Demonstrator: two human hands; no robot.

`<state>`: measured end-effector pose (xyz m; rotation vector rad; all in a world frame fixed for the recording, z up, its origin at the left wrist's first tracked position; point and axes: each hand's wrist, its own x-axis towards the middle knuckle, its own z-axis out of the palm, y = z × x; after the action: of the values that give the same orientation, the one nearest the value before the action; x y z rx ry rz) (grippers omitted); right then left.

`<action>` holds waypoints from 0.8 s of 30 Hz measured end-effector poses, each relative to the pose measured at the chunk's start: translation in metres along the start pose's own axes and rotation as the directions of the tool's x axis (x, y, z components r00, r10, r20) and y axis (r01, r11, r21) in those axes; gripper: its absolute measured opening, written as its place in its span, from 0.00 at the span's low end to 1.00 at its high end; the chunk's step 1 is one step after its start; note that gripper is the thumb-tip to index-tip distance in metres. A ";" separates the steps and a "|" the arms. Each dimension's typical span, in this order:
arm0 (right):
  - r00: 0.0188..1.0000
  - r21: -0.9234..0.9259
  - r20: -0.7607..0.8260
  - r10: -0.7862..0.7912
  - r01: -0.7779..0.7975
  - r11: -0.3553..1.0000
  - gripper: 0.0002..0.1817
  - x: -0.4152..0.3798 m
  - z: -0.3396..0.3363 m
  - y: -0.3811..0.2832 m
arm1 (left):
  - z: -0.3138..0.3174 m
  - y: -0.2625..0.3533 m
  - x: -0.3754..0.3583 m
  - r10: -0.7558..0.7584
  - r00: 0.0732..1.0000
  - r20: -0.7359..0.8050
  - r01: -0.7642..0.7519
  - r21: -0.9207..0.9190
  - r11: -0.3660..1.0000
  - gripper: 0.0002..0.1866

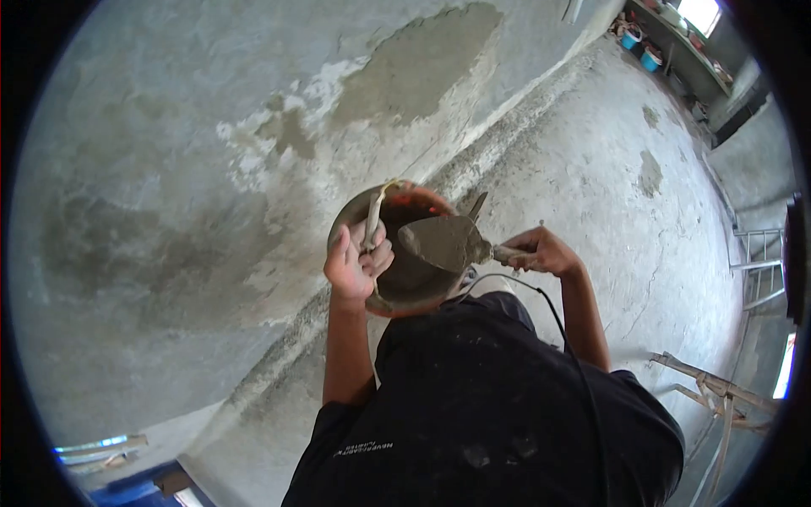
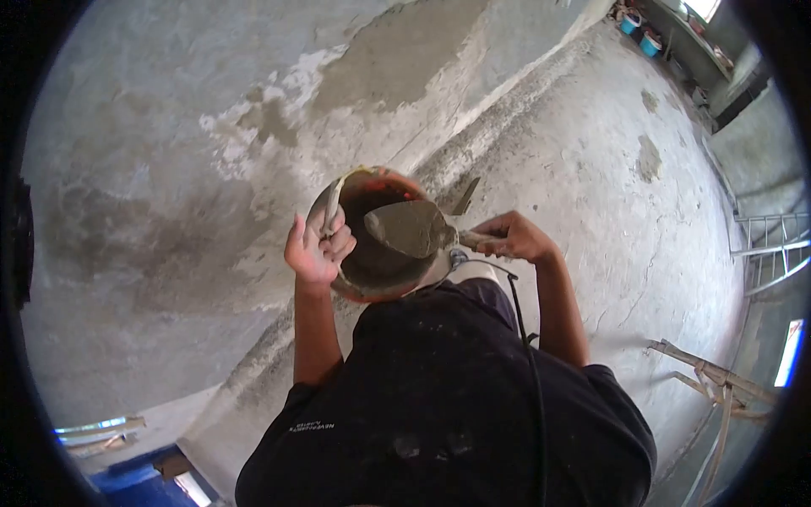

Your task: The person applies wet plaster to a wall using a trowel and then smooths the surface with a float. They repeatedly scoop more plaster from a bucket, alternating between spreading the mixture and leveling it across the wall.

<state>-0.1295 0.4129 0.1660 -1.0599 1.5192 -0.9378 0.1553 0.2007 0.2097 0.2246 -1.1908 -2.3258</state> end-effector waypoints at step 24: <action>0.963 0.628 -0.193 0.190 -0.027 0.778 0.17 0.167 -0.103 0.090 | -0.056 -0.110 0.132 -0.255 0.776 -0.576 0.091 -0.297 0.950 0.25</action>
<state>-0.2608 0.2871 0.0502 -0.3758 1.2935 -1.4012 0.0230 0.1468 0.0999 0.9521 -0.5560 -2.2523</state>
